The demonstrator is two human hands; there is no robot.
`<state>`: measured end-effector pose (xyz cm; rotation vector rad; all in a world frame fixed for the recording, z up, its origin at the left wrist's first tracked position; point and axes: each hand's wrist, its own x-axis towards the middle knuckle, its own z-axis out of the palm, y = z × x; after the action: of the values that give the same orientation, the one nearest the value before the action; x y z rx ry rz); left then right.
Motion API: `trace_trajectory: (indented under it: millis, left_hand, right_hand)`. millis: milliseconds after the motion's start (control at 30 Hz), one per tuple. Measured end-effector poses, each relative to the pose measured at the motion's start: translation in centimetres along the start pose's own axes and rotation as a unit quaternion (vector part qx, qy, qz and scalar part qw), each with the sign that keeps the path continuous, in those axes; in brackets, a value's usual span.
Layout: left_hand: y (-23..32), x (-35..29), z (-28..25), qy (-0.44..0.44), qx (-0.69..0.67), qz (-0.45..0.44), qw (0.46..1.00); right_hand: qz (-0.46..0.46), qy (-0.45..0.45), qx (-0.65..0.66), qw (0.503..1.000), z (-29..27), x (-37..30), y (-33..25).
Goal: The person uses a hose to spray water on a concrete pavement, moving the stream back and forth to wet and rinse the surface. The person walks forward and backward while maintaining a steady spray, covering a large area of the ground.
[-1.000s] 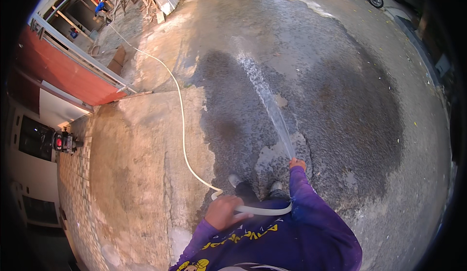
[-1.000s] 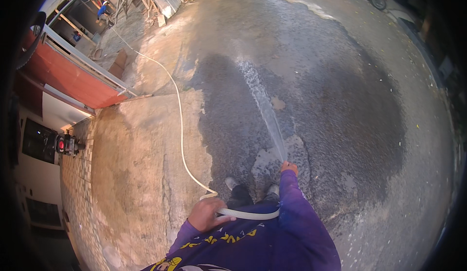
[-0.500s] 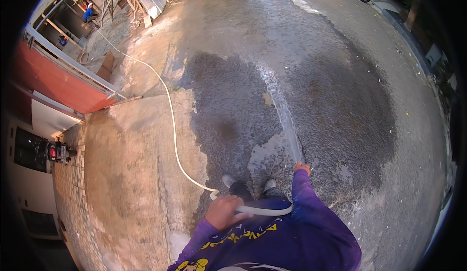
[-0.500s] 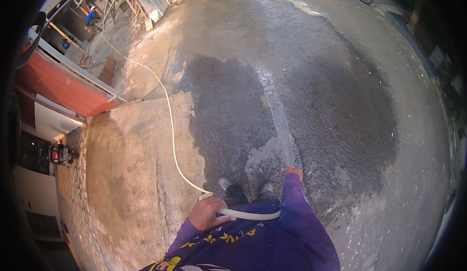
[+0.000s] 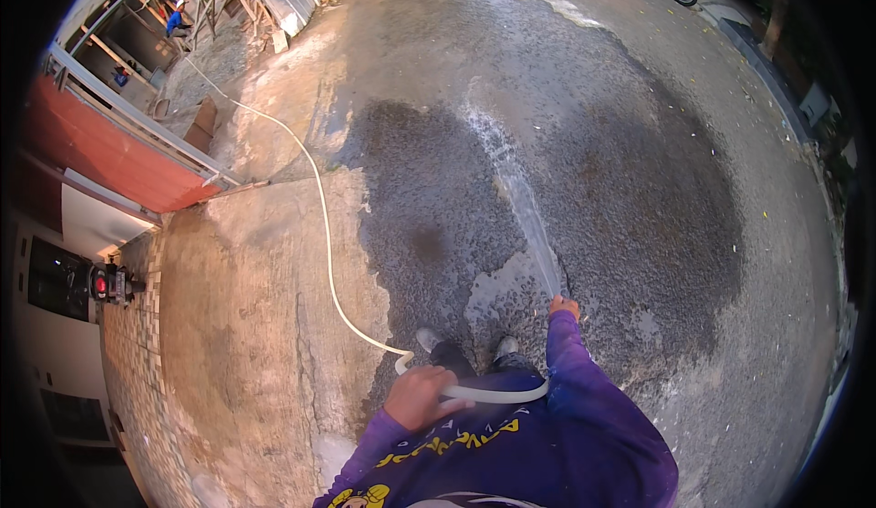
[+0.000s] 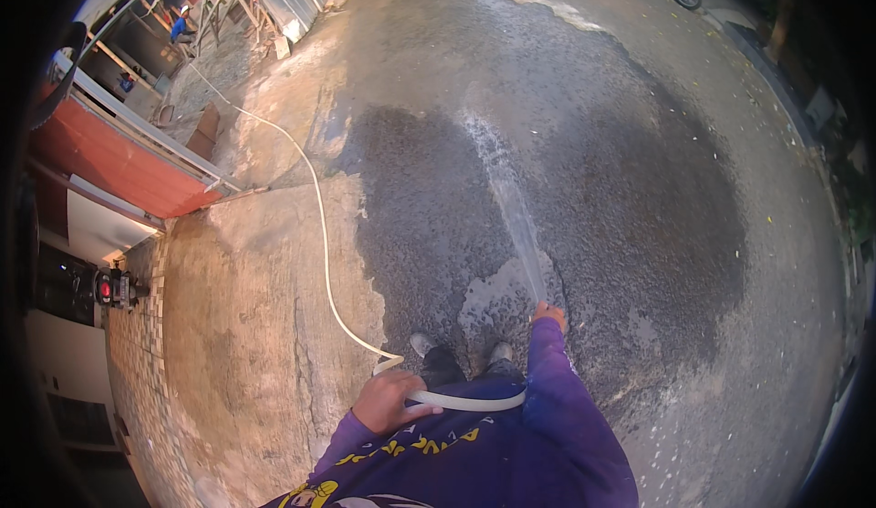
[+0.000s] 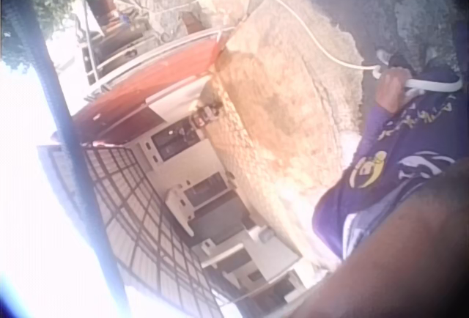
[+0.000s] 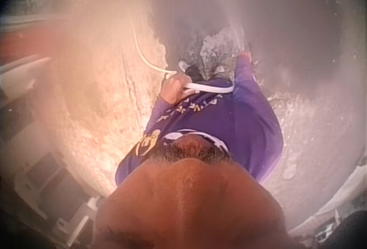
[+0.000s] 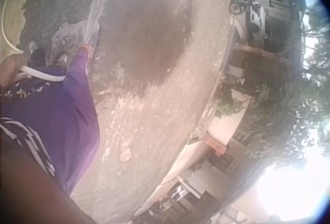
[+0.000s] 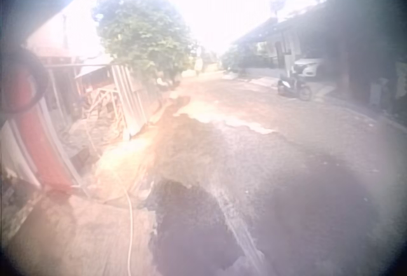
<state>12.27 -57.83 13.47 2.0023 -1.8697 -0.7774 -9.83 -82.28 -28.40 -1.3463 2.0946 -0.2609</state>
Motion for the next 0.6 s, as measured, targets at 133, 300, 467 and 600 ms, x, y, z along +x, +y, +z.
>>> trace_trajectory:
  millis: [133,300,467,600]
  left_hand:
    - [0.1,0.0,0.0,0.004,-0.001,0.000,1.000]
    - [0.2,0.0,-0.1,0.001,0.000,-0.005,1.000]
    - [0.1,0.0,-0.1,0.005,0.002,-0.001,1.000]
    - [0.1,0.1,-0.2,0.011,0.001,0.004,1.000]
  right_hand:
    - [-0.011,0.009,-0.020,1.000,-0.1,-0.2,-0.9]
    - [0.002,-0.039,0.008,0.999,-1.6,-0.8,-1.9]
    - [0.005,-0.033,0.007,0.999,-1.6,-1.2,-2.2]
    - [-0.010,-0.025,0.016,1.000,-1.2,-0.7,-2.0]
